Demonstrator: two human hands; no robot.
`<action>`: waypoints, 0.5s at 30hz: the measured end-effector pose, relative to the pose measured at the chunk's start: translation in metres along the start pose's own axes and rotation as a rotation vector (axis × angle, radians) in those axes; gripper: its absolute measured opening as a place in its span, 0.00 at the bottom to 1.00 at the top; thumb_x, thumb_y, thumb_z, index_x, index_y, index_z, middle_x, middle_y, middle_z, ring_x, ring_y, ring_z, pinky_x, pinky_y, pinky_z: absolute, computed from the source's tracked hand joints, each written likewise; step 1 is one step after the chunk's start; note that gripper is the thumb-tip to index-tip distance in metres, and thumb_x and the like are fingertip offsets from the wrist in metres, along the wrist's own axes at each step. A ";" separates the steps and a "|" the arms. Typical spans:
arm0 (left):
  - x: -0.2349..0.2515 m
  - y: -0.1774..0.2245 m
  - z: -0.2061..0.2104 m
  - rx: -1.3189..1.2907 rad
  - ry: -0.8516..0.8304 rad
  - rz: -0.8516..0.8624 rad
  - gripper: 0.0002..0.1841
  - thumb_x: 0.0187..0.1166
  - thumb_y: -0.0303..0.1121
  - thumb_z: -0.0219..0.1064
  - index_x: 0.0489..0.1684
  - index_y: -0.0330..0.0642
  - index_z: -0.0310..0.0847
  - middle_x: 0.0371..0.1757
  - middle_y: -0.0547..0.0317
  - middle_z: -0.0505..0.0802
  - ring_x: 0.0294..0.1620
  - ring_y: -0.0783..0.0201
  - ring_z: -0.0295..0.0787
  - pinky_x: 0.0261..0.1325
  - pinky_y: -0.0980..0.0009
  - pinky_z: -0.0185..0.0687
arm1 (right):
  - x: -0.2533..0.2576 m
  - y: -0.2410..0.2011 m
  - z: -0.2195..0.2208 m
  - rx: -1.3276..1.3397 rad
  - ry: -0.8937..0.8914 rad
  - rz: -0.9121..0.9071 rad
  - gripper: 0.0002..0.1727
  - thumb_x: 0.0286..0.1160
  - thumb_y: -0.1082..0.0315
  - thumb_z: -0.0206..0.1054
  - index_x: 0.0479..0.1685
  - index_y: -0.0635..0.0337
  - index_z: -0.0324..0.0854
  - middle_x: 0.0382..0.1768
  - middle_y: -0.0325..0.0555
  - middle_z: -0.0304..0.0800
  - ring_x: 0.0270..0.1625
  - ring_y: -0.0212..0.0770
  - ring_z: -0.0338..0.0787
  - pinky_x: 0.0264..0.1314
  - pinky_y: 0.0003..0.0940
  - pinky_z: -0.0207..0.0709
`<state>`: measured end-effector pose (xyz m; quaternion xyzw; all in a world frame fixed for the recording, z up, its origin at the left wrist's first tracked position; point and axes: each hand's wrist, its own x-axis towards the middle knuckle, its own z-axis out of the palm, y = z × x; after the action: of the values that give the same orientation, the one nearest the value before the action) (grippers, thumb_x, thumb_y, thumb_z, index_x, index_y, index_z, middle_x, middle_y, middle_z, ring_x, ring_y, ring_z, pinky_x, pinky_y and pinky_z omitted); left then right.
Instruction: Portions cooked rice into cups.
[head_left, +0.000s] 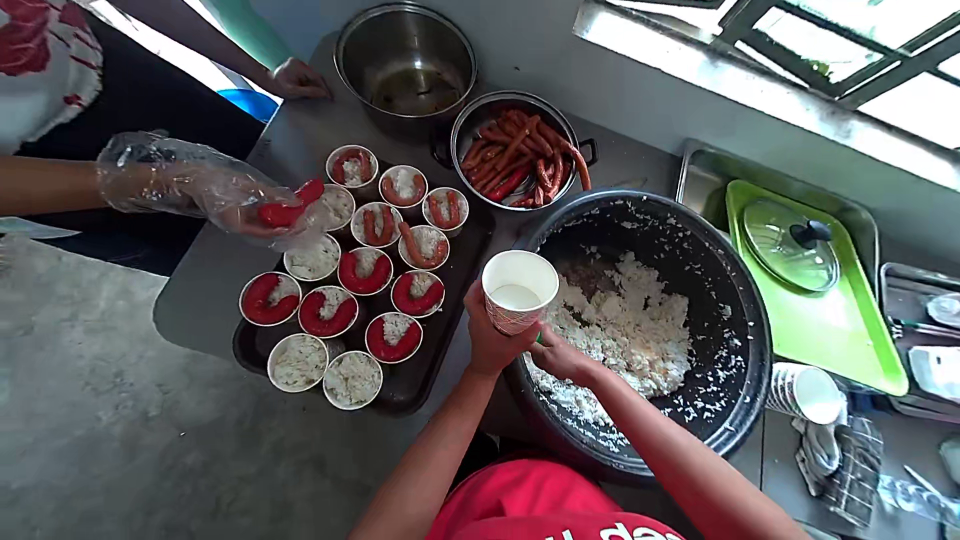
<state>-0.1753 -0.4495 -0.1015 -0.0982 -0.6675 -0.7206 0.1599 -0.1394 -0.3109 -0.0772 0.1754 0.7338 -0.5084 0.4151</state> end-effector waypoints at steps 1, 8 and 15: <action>0.000 -0.001 0.000 0.004 0.004 0.002 0.60 0.58 0.63 0.79 0.77 0.21 0.52 0.66 0.45 0.84 0.65 0.79 0.82 0.71 0.77 0.78 | -0.007 0.003 -0.003 0.093 -0.025 -0.002 0.23 0.95 0.59 0.49 0.78 0.62 0.55 0.25 0.34 0.64 0.20 0.29 0.65 0.25 0.28 0.64; 0.020 0.042 -0.016 -0.106 -0.126 -0.220 0.55 0.54 0.57 0.82 0.77 0.31 0.55 0.63 0.64 0.85 0.60 0.80 0.84 0.65 0.74 0.83 | -0.055 0.036 -0.035 0.686 -0.104 -0.094 0.16 0.97 0.57 0.35 0.44 0.48 0.66 0.12 0.23 0.63 0.10 0.18 0.57 0.12 0.13 0.53; 0.016 0.061 0.009 -0.230 -0.482 -0.521 0.36 0.83 0.58 0.52 0.82 0.44 0.51 0.59 0.65 0.84 0.53 0.74 0.86 0.56 0.68 0.86 | -0.161 0.000 -0.058 0.572 0.517 -0.351 0.13 0.96 0.58 0.33 0.60 0.50 0.60 0.19 0.24 0.64 0.13 0.18 0.59 0.14 0.13 0.57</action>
<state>-0.1691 -0.4455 -0.0382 -0.1090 -0.6033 -0.7636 -0.2027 -0.0690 -0.2327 0.0582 0.2777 0.6619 -0.6937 0.0592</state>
